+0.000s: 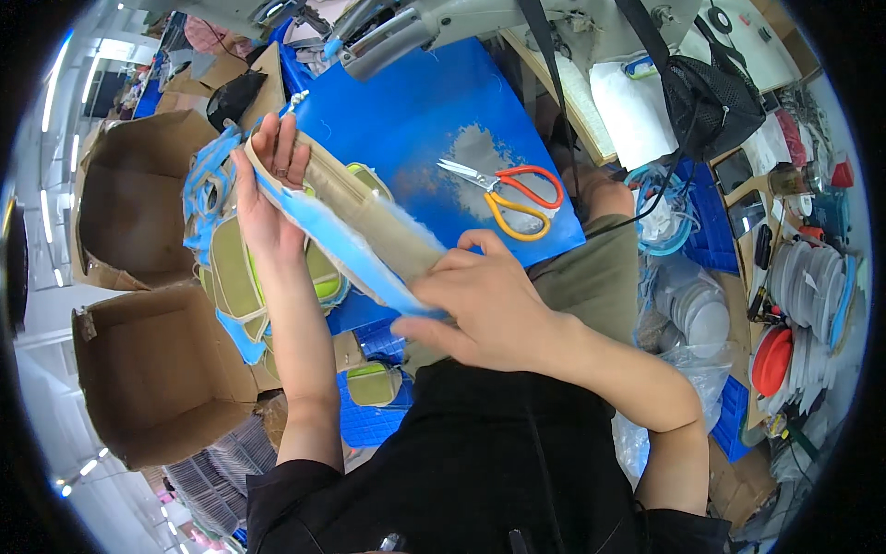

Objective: The person sews blue fabric onto the edges of green mesh face masks using a sewing machine. They repeatedly guide the mask under the needle, stitch the perimeter, and then use scissors to trim the excess thread. The finished masks are placed into a cardboard box.

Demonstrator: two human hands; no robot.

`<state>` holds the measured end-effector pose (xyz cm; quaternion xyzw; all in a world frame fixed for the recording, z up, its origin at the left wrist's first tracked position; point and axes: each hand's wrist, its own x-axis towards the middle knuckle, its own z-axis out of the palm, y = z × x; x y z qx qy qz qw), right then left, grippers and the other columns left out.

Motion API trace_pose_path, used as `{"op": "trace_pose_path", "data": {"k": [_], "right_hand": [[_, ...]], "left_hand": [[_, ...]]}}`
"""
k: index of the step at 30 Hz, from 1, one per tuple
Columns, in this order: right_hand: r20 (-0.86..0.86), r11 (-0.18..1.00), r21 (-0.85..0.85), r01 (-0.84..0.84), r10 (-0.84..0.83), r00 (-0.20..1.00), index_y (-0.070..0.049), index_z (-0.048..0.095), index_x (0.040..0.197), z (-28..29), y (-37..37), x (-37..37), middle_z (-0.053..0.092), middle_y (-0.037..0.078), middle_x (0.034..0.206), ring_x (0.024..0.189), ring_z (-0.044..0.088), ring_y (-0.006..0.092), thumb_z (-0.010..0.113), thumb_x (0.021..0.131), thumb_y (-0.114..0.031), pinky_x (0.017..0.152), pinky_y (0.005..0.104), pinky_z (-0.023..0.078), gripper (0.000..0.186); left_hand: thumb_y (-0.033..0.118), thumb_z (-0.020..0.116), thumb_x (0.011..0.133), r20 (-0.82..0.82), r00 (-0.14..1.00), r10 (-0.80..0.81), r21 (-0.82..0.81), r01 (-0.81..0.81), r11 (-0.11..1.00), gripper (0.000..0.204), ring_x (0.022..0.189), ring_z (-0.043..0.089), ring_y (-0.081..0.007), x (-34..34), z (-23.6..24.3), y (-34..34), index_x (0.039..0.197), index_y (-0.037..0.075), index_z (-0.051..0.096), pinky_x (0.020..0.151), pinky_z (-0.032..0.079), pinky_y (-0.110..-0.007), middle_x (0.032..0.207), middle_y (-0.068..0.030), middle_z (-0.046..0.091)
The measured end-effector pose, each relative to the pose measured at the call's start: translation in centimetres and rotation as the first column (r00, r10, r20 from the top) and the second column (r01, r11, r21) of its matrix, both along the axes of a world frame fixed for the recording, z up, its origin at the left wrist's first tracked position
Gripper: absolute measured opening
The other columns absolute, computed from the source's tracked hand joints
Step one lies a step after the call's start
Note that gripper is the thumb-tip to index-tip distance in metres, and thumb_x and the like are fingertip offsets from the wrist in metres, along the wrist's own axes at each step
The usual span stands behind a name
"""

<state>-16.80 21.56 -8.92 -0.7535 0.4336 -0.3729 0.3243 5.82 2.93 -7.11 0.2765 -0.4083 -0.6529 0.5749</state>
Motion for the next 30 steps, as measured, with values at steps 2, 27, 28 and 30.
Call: {"op": "trace_pose_path", "data": {"k": [2, 27, 28, 30], "right_hand": [[-0.008, 0.999, 0.031, -0.011, 0.012, 1.0, -0.011, 0.069, 0.088, -0.3, -0.4, -0.1, 0.068, 0.001, 0.095, 0.108, 0.062, 0.0191, 0.079, 0.082, -0.022, 0.094, 0.0436, 0.04, 0.016], [0.979, 0.967, 0.0, -0.254, 0.051, 0.196, -0.011, 0.058, 0.099, 7.9, 4.3, -1.0, 0.06, 0.011, 0.109, 0.1, 0.065, 0.0287, 0.08, 0.079, -0.056, 0.098, 0.0357, 0.047, 0.054], [0.998, 0.973, 0.006, -0.231, 0.011, 0.07, -0.009, 0.057, 0.099, 8.1, 5.1, 0.8, 0.058, 0.016, 0.113, 0.101, 0.065, 0.0311, 0.081, 0.077, -0.057, 0.097, 0.0371, 0.048, 0.058], [0.985, 0.981, 0.026, -0.191, -0.058, -0.164, -0.005, 0.055, 0.1, 9.5, 6.3, 4.9, 0.054, 0.026, 0.12, 0.104, 0.064, 0.0358, 0.082, 0.074, -0.059, 0.096, 0.0398, 0.051, 0.066]], "left_hand": [[0.036, 0.047, 0.108, 0.144, 0.987, 0.066, -0.136, -0.046, 0.99, 0.046, 0.141, 0.046, -0.0346, -0.4, -0.1, 0.1, 0.127, -0.003, 0.062, 0.116, 0.04, -0.05, 0.144, -0.0193, 0.055], [0.024, 0.058, 0.104, -0.386, 0.923, -0.002, 0.524, 0.221, 0.823, 0.03, 0.092, 0.071, -0.0209, 2.9, -10.9, -0.3, 0.122, 0.0, 0.06, 0.082, 0.062, -0.03, 0.13, -0.0169, 0.066], [0.025, 0.058, 0.104, -0.39, 0.921, -0.025, 0.509, 0.238, 0.827, 0.03, 0.091, 0.071, -0.0208, 3.6, -11.4, -0.1, 0.122, 0.0, 0.06, 0.082, 0.062, -0.03, 0.13, -0.017, 0.066], [0.025, 0.058, 0.104, -0.374, 0.927, -0.025, 0.507, 0.227, 0.831, 0.031, 0.09, 0.071, -0.0207, 4.4, -12.0, 0.3, 0.123, 0.0, 0.061, 0.082, 0.062, -0.03, 0.129, -0.0171, 0.066]]}}
